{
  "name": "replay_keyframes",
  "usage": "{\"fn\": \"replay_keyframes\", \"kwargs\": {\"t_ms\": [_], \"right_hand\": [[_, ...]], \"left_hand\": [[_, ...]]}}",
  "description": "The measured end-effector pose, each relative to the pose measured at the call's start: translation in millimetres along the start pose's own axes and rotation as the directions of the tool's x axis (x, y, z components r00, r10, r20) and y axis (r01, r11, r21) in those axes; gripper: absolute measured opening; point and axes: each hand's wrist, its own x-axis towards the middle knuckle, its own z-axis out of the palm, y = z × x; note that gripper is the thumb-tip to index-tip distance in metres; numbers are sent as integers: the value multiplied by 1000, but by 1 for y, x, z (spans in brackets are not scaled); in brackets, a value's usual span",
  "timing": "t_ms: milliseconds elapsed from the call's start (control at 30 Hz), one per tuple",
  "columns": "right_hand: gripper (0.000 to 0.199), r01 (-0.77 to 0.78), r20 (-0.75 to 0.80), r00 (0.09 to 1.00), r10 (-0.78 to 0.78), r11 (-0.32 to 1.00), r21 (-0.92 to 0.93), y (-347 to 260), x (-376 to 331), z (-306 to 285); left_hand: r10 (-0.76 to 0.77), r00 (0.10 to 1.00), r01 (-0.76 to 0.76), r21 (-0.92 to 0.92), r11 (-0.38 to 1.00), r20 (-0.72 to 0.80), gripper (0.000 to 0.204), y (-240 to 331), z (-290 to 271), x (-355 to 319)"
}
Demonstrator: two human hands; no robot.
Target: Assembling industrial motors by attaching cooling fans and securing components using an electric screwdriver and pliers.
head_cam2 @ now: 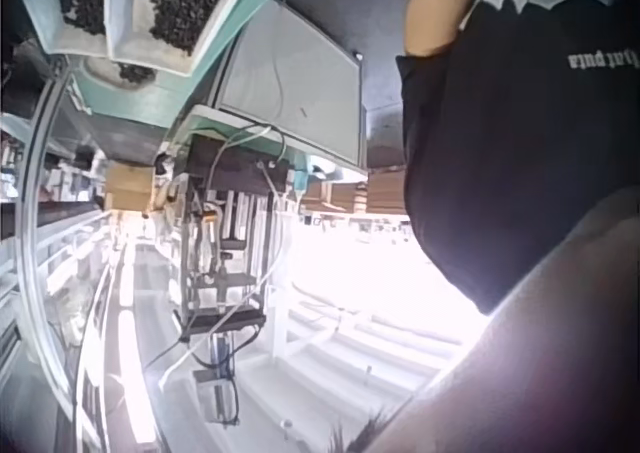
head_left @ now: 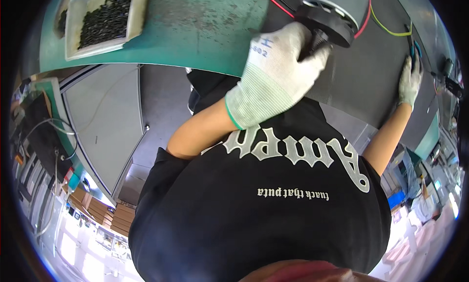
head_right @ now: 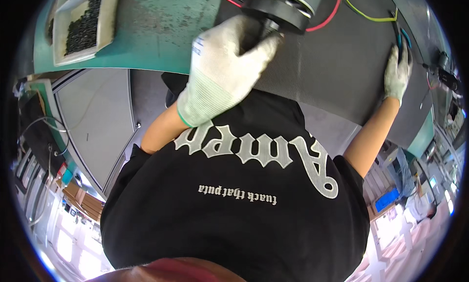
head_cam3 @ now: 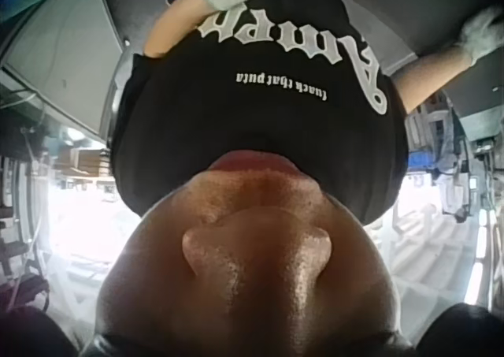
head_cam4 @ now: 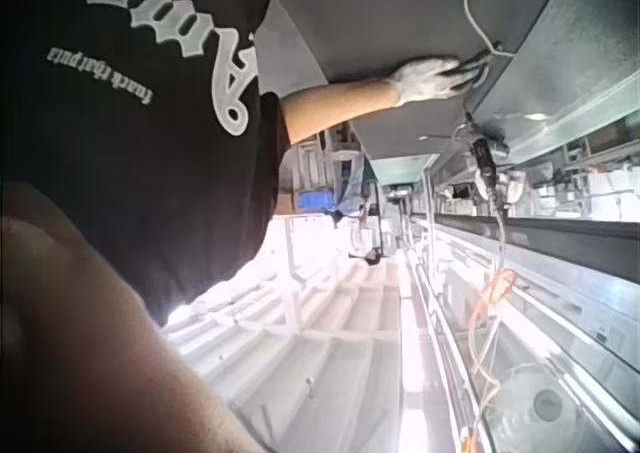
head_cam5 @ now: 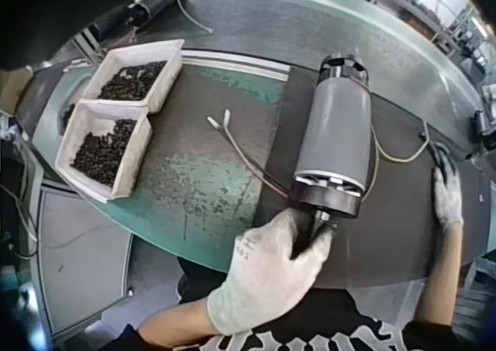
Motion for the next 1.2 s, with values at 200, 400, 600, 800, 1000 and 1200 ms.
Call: {"fn": "replay_keyframes", "kwargs": {"t_ms": [200,400,600,800,1000,1200], "right_hand": [[53,3,-195,981,-22,995,-100,-19,-9,-9],[56,73,-13,997,-72,997,38,8,14,-7],[59,37,-42,998,-40,997,-69,14,13,-13],[59,-189,-269,947,176,982,-24,28,19,-4],[59,-217,-258,942,213,976,15,24,15,-4],[59,-195,-233,952,198,980,36,18,16,-6]], "left_hand": [[-75,984,97,-135,986,163,23,11,-8,9],[-75,929,53,69,996,364,29,41,-72,16],[265,758,447,770,455,-597,31,3,-297,72],[264,861,385,896,220,-434,22,-78,-432,125],[-38,855,511,827,235,-517,38,-78,-418,160],[-79,848,524,810,263,-524,37,-85,-421,160]]}}
